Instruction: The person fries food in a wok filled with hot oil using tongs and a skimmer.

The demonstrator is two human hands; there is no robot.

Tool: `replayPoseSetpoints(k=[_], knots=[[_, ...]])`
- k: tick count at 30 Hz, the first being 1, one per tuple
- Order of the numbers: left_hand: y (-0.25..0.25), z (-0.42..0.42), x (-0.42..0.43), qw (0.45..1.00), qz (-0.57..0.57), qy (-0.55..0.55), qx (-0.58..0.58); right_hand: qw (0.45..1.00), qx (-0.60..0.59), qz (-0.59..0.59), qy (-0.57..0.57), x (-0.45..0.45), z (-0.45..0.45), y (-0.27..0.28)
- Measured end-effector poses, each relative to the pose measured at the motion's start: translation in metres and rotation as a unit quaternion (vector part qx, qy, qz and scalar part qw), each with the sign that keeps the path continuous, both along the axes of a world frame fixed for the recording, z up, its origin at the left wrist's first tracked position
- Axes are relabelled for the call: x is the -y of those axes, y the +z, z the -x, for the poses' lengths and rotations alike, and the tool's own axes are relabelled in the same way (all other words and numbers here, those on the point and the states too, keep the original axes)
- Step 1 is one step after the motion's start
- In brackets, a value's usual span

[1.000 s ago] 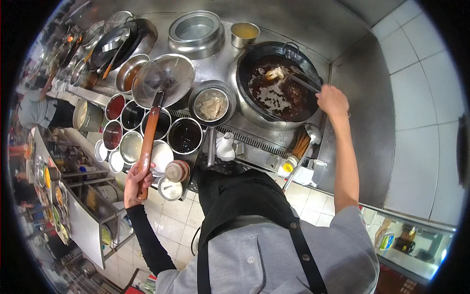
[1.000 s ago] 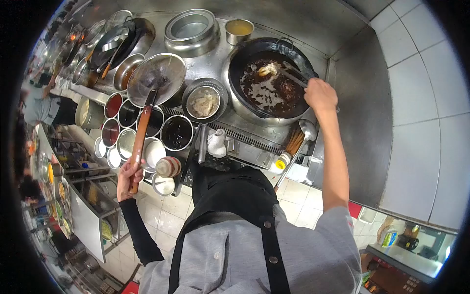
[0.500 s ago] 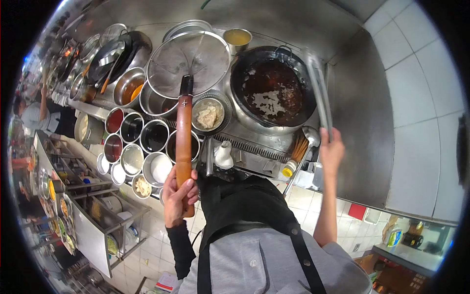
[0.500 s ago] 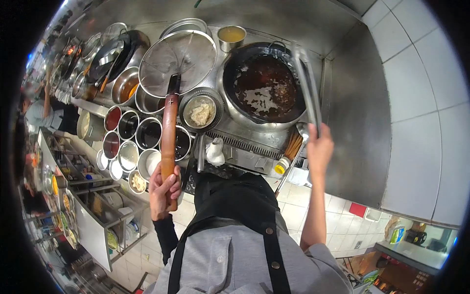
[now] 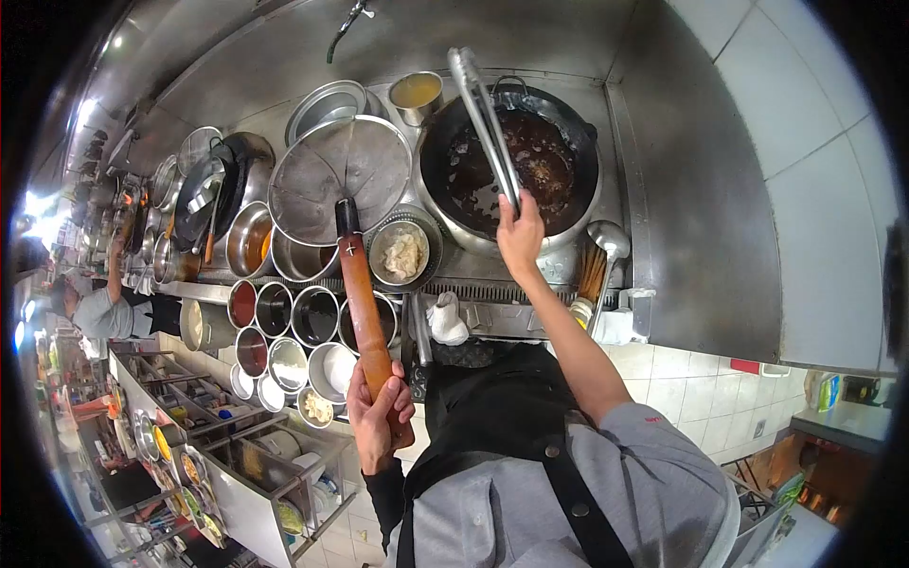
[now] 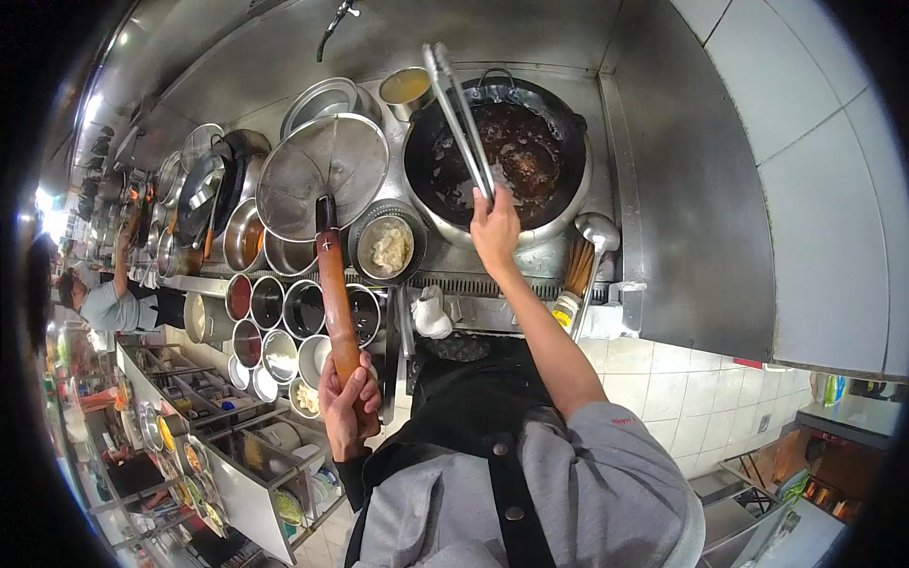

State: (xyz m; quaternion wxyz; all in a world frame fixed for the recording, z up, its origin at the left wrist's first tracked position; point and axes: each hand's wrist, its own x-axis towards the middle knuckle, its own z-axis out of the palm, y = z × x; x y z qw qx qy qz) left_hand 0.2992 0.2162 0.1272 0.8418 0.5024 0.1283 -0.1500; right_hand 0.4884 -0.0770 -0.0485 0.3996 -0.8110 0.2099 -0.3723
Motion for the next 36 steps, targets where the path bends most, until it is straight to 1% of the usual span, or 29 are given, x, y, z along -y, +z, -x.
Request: replayPoseSetpoints(k=[1, 2, 3, 5, 6, 7, 9, 10, 13, 16, 19, 20, 21, 24, 25, 28, 31, 34, 35, 36], knots=[[-0.001, 0.002, 0.000, 1.000, -0.002, 0.004, -0.005, 1.000, 0.017, -0.005, -0.005, 0.002, 0.009, 0.010], [-0.002, 0.001, 0.000, 1.000, -0.006, -0.004, -0.012, 0.999, -0.033, -0.033, -0.009, 0.009, 0.022, 0.028], [-0.003, 0.001, 0.001, 1.000, -0.001, -0.012, -0.022, 0.999, -0.020, -0.029, 0.006, 0.020, 0.035, 0.048], [-0.008, -0.001, 0.005, 0.999, 0.013, -0.027, -0.038, 0.989, -0.125, -0.085, -0.004, 0.040, 0.066, 0.099], [-0.017, -0.004, 0.007, 0.998, 0.022, -0.048, -0.041, 0.992, -0.113, -0.044, -0.021, 0.057, 0.075, 0.099], [-0.022, -0.007, 0.012, 0.997, 0.019, -0.058, -0.045, 0.998, -0.062, -0.008, -0.031, 0.070, 0.082, 0.105], [-0.028, -0.015, 0.027, 0.994, 0.048, -0.087, -0.035, 0.995, -0.084, 0.040, -0.044, 0.098, 0.098, 0.120], [-0.032, -0.021, 0.032, 0.991, 0.045, -0.120, -0.025, 0.991, -0.120, 0.032, -0.051, 0.106, 0.105, 0.134], [-0.052, -0.029, 0.050, 0.978, 0.081, -0.189, -0.019, 0.992, -0.109, 0.057, -0.037, 0.117, 0.120, 0.160], [-0.076, -0.031, 0.065, 0.964, 0.115, -0.239, -0.025, 0.985, -0.156, 0.072, 0.007, 0.096, 0.124, 0.193], [-0.083, -0.033, 0.076, 0.950, 0.130, -0.283, -0.027, 0.960, -0.198, 0.151, 0.129, 0.047, 0.120, 0.219], [-0.083, -0.034, 0.080, 0.950, 0.125, -0.286, -0.025, 0.932, -0.234, 0.214, 0.175, 0.033, 0.116, 0.220], [-0.084, -0.034, 0.081, 0.949, 0.121, -0.291, -0.020, 0.902, -0.279, 0.244, 0.222, 0.014, 0.110, 0.226], [-0.094, -0.032, 0.085, 0.946, 0.109, -0.305, 0.007, 0.808, -0.316, 0.386, 0.314, -0.024, 0.085, 0.199], [-0.094, -0.031, 0.085, 0.947, 0.108, -0.303, 0.005, 0.775, -0.317, 0.426, 0.342, -0.034, 0.073, 0.185], [-0.091, -0.027, 0.080, 0.948, 0.090, -0.305, 0.010, 0.702, -0.291, 0.517, 0.395, -0.058, 0.037, 0.140], [-0.090, -0.025, 0.075, 0.947, 0.058, -0.315, 0.028, 0.658, -0.221, 0.604, 0.392, -0.084, 0.012, 0.110], [-0.089, -0.022, 0.071, 0.948, 0.043, -0.313, 0.034, 0.624, -0.185, 0.640, 0.409, -0.097, -0.009, 0.081], [-0.090, -0.022, 0.070, 0.948, 0.033, -0.315, 0.036, 0.629, -0.197, 0.633, 0.406, -0.094, -0.012, 0.077], [-0.092, -0.022, 0.069, 0.948, 0.024, -0.316, 0.038, 0.633, -0.209, 0.627, 0.403, -0.091, -0.008, 0.087]])
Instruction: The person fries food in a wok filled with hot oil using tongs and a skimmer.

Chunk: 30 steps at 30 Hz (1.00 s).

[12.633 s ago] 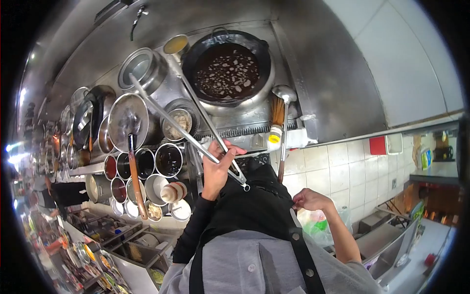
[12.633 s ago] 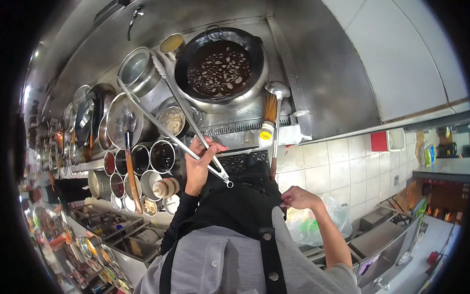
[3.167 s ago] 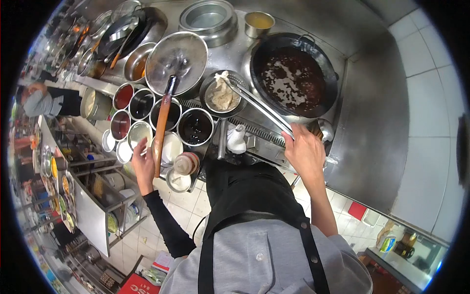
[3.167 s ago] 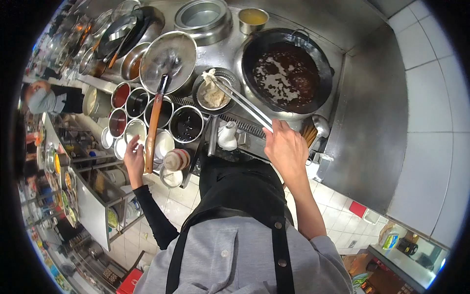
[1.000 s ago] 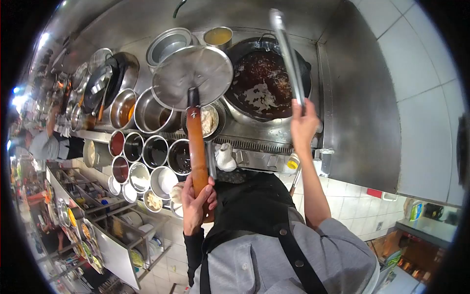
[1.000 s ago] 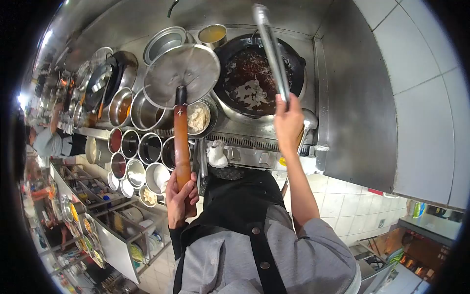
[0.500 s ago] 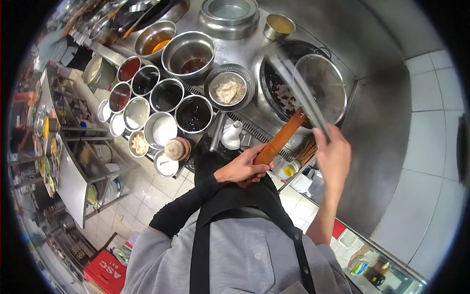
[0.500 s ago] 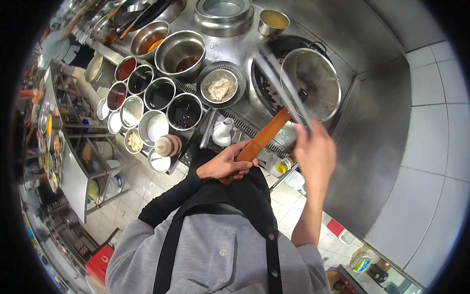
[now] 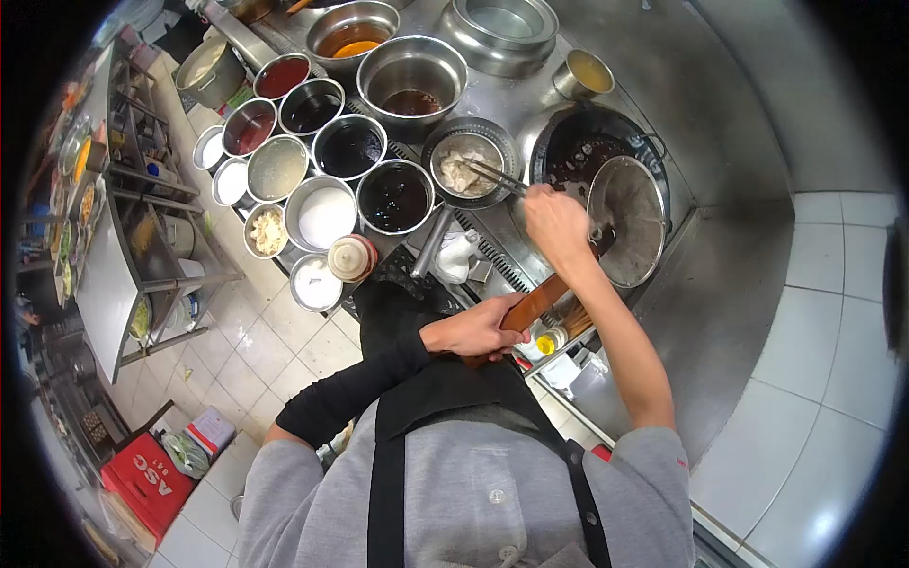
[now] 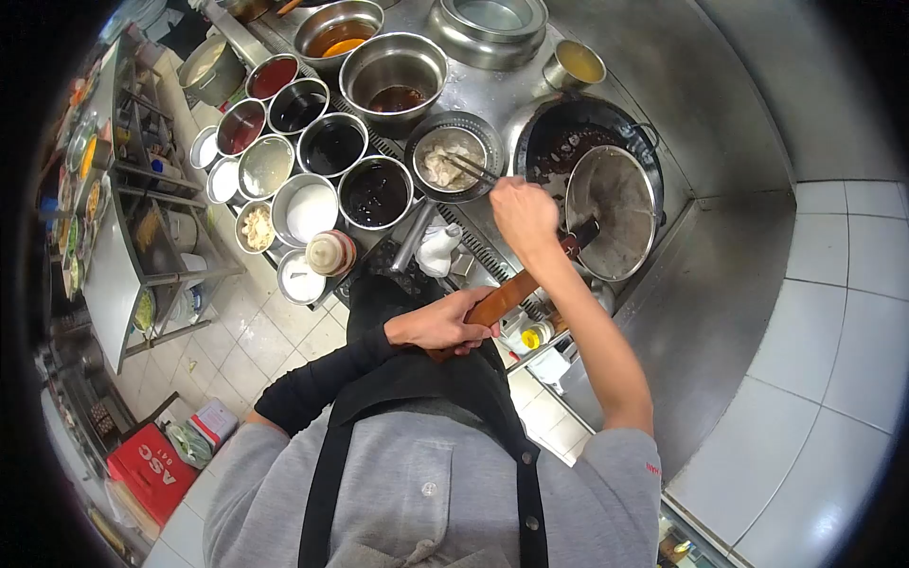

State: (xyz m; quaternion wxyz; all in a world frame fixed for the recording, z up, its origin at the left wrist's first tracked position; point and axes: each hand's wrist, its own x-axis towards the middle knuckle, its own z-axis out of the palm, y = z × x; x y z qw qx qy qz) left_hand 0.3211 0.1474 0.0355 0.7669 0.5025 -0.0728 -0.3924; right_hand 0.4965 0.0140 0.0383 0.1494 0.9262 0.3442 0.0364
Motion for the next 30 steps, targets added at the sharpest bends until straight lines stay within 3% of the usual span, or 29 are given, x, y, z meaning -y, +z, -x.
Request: replayPoseSetpoints(k=[8, 19, 30], knots=[[-0.005, -0.003, -0.002, 0.999, 0.023, 0.007, -0.022, 0.985, -0.067, -0.084, -0.139, 0.050, 0.066, 0.095], [-0.001, -0.005, 0.006, 0.997, 0.055, -0.018, -0.043, 0.936, -0.027, -0.239, -0.255, 0.088, 0.122, 0.178], [0.001, 0.000, 0.007, 0.999, 0.041, -0.015, -0.024, 0.915, 0.034, -0.254, -0.310, 0.097, 0.108, 0.205]])
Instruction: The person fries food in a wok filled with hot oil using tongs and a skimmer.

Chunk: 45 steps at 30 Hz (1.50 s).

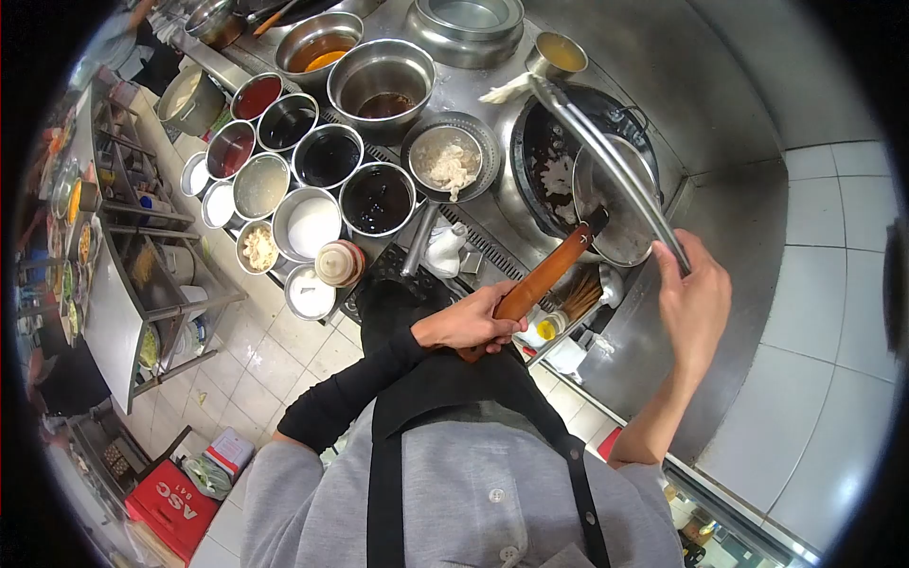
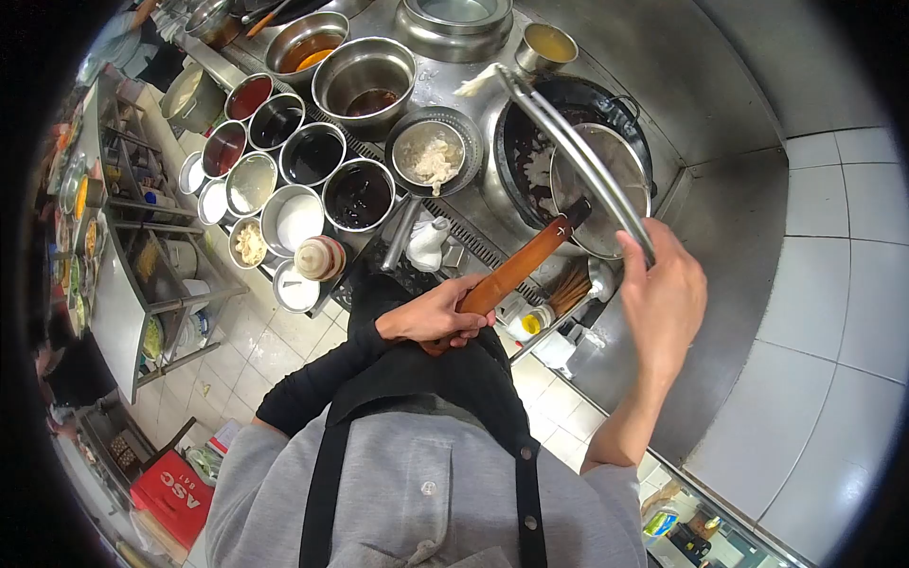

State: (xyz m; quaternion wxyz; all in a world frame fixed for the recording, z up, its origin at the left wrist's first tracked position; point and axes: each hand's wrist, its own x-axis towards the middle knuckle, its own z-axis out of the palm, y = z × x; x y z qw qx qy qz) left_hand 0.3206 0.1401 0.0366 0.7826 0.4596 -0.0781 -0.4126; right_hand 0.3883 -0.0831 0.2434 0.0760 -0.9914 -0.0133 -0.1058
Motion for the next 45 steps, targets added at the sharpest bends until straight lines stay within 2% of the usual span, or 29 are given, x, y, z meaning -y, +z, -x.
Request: replayPoseSetpoints(k=[5, 7, 12, 14, 17, 25, 31, 34, 37, 40, 45], knots=[[0.007, 0.003, 0.002, 1.000, 0.001, -0.009, -0.009, 0.995, -0.032, 0.088, -0.041, 0.017, -0.018, 0.023], [0.009, 0.004, 0.004, 1.000, 0.009, -0.011, -0.018, 0.986, -0.029, 0.160, -0.029, 0.027, -0.038, 0.018], [0.020, 0.008, 0.009, 0.999, 0.018, -0.024, -0.038, 0.971, -0.106, 0.214, -0.002, 0.025, -0.092, -0.013], [0.030, 0.007, 0.004, 0.998, 0.024, -0.028, -0.051, 0.965, -0.148, 0.216, -0.001, 0.023, -0.101, -0.025], [0.038, 0.006, -0.009, 0.998, 0.017, -0.033, -0.059, 0.980, -0.085, 0.182, 0.005, 0.021, -0.084, -0.029], [0.054, 0.001, -0.043, 0.997, 0.023, -0.014, -0.068, 0.989, -0.040, 0.101, -0.103, -0.048, -0.038, -0.002], [0.047, 0.003, -0.065, 1.000, -0.002, -0.004, -0.006, 0.993, 0.006, -0.005, -0.118, -0.075, -0.026, -0.027], [0.047, 0.004, -0.068, 1.000, -0.005, 0.007, 0.001, 0.988, -0.010, -0.039, -0.146, -0.075, -0.018, -0.026], [0.044, 0.001, -0.067, 1.000, 0.003, 0.008, -0.018, 0.989, 0.010, -0.036, -0.141, -0.064, -0.017, -0.033], [0.045, 0.002, -0.062, 0.999, 0.000, 0.012, -0.030, 0.988, -0.040, -0.021, -0.148, -0.068, -0.018, -0.024], [0.041, 0.001, -0.049, 0.997, 0.024, -0.002, -0.072, 0.993, -0.086, 0.079, -0.013, -0.076, -0.014, -0.038]])
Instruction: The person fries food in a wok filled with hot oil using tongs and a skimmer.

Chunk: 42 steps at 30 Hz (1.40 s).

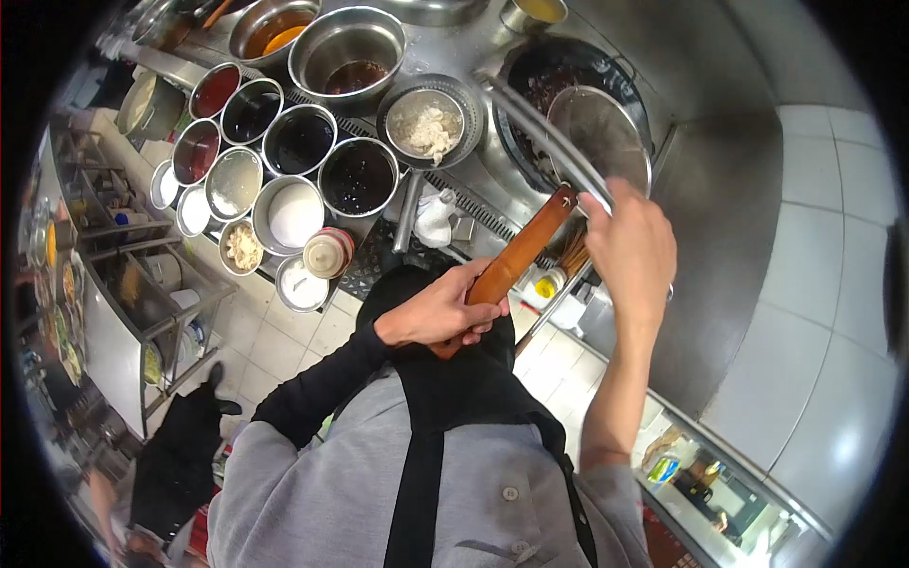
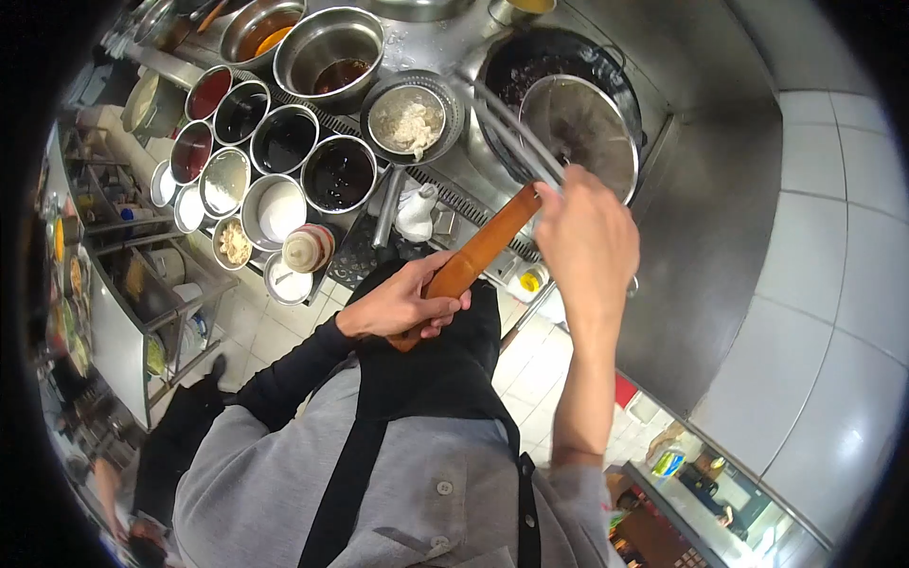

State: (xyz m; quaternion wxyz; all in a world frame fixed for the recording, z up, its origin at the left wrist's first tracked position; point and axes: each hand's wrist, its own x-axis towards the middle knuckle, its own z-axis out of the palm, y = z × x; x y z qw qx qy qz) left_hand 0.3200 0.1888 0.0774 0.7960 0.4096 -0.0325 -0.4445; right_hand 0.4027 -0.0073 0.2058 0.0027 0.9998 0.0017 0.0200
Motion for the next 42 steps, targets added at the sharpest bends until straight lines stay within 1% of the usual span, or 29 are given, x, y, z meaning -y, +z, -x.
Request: replayPoseSetpoints(k=[3, 6, 7, 8, 10, 11, 14, 17, 20, 23, 28, 31, 34, 35, 38, 40, 42], knots=[[-0.004, 0.002, 0.004, 0.999, 0.029, 0.002, -0.028, 0.992, -0.066, 0.040, 0.100, -0.009, -0.001, -0.011], [-0.009, 0.012, 0.007, 0.999, 0.036, 0.008, -0.015, 0.971, -0.094, 0.086, 0.202, -0.005, -0.009, -0.034], [-0.005, 0.015, 0.008, 1.000, 0.012, -0.005, -0.028, 0.963, -0.108, 0.103, 0.224, -0.007, -0.012, -0.040], [-0.006, 0.018, 0.008, 1.000, -0.007, -0.014, 0.004, 0.960, -0.105, 0.109, 0.235, -0.010, -0.016, -0.047], [-0.007, 0.023, 0.006, 1.000, -0.001, 0.004, -0.006, 0.954, -0.109, 0.121, 0.252, -0.014, -0.018, -0.063], [-0.007, 0.025, 0.004, 1.000, 0.005, 0.009, -0.008, 0.947, -0.051, 0.127, 0.290, -0.015, -0.019, -0.075], [-0.008, 0.028, -0.001, 1.000, 0.014, 0.023, -0.009, 0.939, -0.051, 0.144, 0.308, -0.020, -0.026, -0.103], [-0.013, 0.030, -0.007, 1.000, 0.000, 0.026, 0.003, 0.939, -0.043, 0.155, 0.304, -0.025, -0.016, -0.088], [-0.014, 0.029, -0.012, 1.000, -0.009, 0.026, 0.014, 0.963, -0.068, 0.136, 0.221, -0.023, -0.001, -0.057], [-0.007, 0.023, -0.015, 1.000, -0.010, 0.020, 0.002, 0.977, -0.050, 0.092, 0.187, -0.011, 0.005, -0.022], [0.003, 0.009, -0.010, 1.000, 0.000, 0.014, -0.002, 0.996, 0.039, 0.055, 0.066, 0.023, 0.010, 0.013], [-0.008, 0.002, 0.004, 1.000, -0.008, -0.002, -0.004, 0.998, 0.062, 0.031, -0.011, 0.050, -0.005, 0.029], [0.002, -0.004, 0.014, 0.999, -0.032, -0.016, 0.000, 0.995, 0.050, 0.066, -0.062, 0.083, -0.039, 0.026], [0.004, -0.004, 0.016, 0.999, -0.031, -0.013, -0.001, 0.992, 0.025, 0.086, -0.084, 0.089, -0.053, 0.026], [-0.004, 0.003, 0.021, 1.000, -0.031, -0.004, 0.001, 0.991, 0.059, 0.107, -0.058, 0.126, -0.097, -0.006], [0.003, 0.002, 0.023, 0.999, -0.041, -0.004, 0.007, 0.990, 0.022, 0.120, -0.075, 0.146, -0.120, -0.028], [0.004, 0.005, 0.022, 1.000, -0.027, 0.006, -0.014, 0.988, 0.010, 0.130, -0.087, 0.164, -0.124, -0.036]])
